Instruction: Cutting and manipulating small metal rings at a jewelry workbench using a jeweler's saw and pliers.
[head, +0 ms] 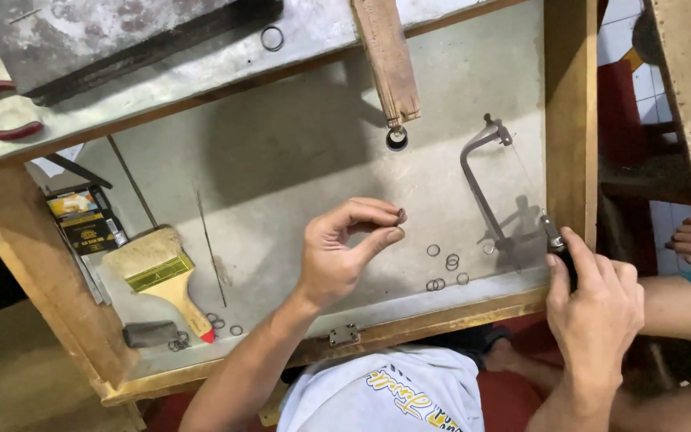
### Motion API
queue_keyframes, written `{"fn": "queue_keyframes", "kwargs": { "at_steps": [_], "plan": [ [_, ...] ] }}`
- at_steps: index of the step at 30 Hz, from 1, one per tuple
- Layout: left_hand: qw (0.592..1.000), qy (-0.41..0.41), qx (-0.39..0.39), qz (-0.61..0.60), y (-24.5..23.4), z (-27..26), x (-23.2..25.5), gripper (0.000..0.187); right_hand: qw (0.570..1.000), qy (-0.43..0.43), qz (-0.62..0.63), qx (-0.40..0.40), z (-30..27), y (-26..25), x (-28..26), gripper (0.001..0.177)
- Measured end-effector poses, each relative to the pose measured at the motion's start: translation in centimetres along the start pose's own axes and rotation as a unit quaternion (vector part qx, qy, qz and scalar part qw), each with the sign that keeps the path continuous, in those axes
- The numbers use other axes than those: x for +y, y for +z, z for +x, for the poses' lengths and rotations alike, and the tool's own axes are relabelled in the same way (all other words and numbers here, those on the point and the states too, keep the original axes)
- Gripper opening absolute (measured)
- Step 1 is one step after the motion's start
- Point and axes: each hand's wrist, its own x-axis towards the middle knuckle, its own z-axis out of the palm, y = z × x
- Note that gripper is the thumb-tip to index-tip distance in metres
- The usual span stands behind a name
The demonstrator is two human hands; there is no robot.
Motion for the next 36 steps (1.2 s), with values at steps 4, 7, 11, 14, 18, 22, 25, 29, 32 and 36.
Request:
{"fn": "queue_keyframes", "kwargs": {
  "at_steps": [4, 7, 11, 14, 18, 22, 25, 29, 32, 36],
  "plan": [
    [1.0, -0.012, -0.007, -0.003, 0.2, -0.2, 0.6, 0.013, 0.994, 0.062, 0.032, -0.08, 0.5, -0.9, -1.2, 0.044],
    [1.0, -0.024, -0.011, -0.013, 0.2, -0.5, 0.6, 0.013, 0.989, 0.093, 0.037, -0.107, 0.4, -1.0, -1.3, 0.039],
    [0.999, -0.025, -0.029, 0.007, 0.1, -0.1, 0.8, 0.01, 0.974, 0.134, 0.036, -0.18, -0.1, -1.8, -0.4, 0.04],
    [1.0, -0.008, -0.028, 0.011, 0.3, -0.3, 0.6, 0.01, 0.993, 0.092, 0.003, -0.069, -0.8, -2.4, -0.5, 0.042],
    [0.999, 0.002, -0.043, 0.011, 0.4, -0.2, 0.4, 0.011, 0.916, 0.062, 0.396, 0.029, 4.0, -5.2, -7.6, 0.025],
    [0.999, 0.012, -0.038, 0.023, 0.6, 0.0, 0.0, 0.014, 0.761, -0.01, 0.647, -0.047, 7.4, -3.7, -12.6, 0.025],
    [0.999, 0.016, -0.026, 0.041, -0.2, 0.6, 0.1, 0.015, 0.709, 0.023, 0.703, -0.045, 8.1, -2.4, -13.9, 0.014],
    [0.887, 0.251, 0.042, 0.386, -3.9, 4.1, 1.5, 0.031, 0.799, 0.004, 0.602, 0.02, 9.1, -2.6, -14.0, 0.014],
    [0.658, 0.375, 0.193, 0.624, -8.3, 9.3, 1.7, 0.039, 0.819, -0.024, 0.573, 0.029, 8.8, -1.3, -13.4, 0.014],
    [0.566, 0.416, 0.218, 0.677, -7.7, 11.5, 5.5, 0.029, 0.809, -0.02, 0.586, 0.034, 8.9, -2.1, -13.8, 0.011]
  ]
}}
